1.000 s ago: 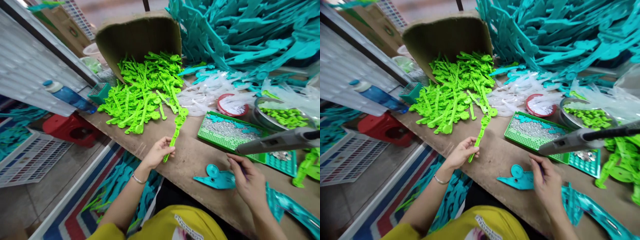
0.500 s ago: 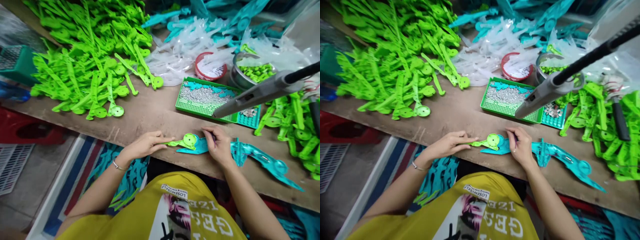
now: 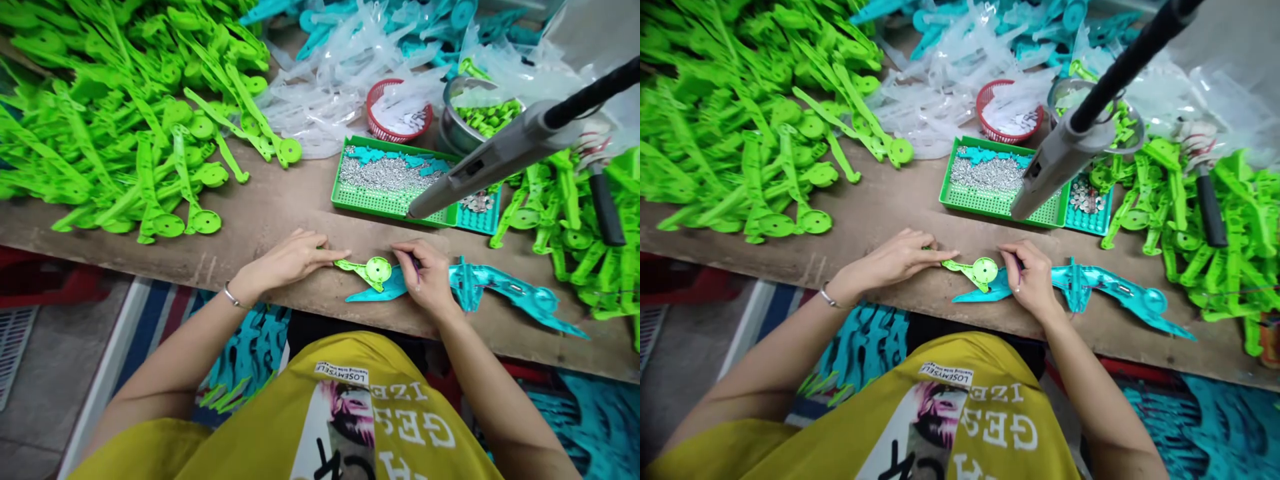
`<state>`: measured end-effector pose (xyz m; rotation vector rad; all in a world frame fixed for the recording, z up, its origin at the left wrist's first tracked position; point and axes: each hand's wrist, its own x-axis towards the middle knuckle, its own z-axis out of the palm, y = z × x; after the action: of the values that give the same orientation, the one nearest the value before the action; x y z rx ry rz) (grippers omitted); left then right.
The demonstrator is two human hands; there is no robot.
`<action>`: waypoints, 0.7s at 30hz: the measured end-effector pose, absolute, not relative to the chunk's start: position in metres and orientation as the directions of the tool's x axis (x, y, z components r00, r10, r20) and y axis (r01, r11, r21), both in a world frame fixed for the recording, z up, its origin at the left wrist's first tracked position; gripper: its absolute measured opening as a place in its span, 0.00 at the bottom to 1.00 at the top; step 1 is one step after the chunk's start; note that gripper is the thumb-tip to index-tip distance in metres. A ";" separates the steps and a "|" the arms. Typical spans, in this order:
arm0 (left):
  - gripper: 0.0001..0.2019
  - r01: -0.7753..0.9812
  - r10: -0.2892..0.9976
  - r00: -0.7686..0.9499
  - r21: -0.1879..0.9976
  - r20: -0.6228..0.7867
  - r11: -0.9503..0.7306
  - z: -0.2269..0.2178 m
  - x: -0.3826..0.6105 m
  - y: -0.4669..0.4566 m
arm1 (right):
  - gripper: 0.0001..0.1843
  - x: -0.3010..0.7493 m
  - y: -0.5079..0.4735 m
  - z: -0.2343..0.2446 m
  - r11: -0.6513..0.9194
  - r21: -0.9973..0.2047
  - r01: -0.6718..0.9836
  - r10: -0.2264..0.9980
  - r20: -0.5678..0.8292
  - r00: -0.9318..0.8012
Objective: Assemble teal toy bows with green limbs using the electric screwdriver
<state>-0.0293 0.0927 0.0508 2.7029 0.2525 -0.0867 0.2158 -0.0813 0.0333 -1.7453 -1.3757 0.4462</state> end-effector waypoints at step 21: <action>0.22 0.013 -0.040 0.990 0.364 -0.136 -0.931 0.053 0.009 0.128 | 0.09 0.215 -0.078 0.031 -0.028 -0.784 0.620 0.903 0.246 0.353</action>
<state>0.0094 0.1277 0.0534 2.7617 -0.0194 -0.1994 0.2148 -0.0784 0.0312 -1.7385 -1.3571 0.4055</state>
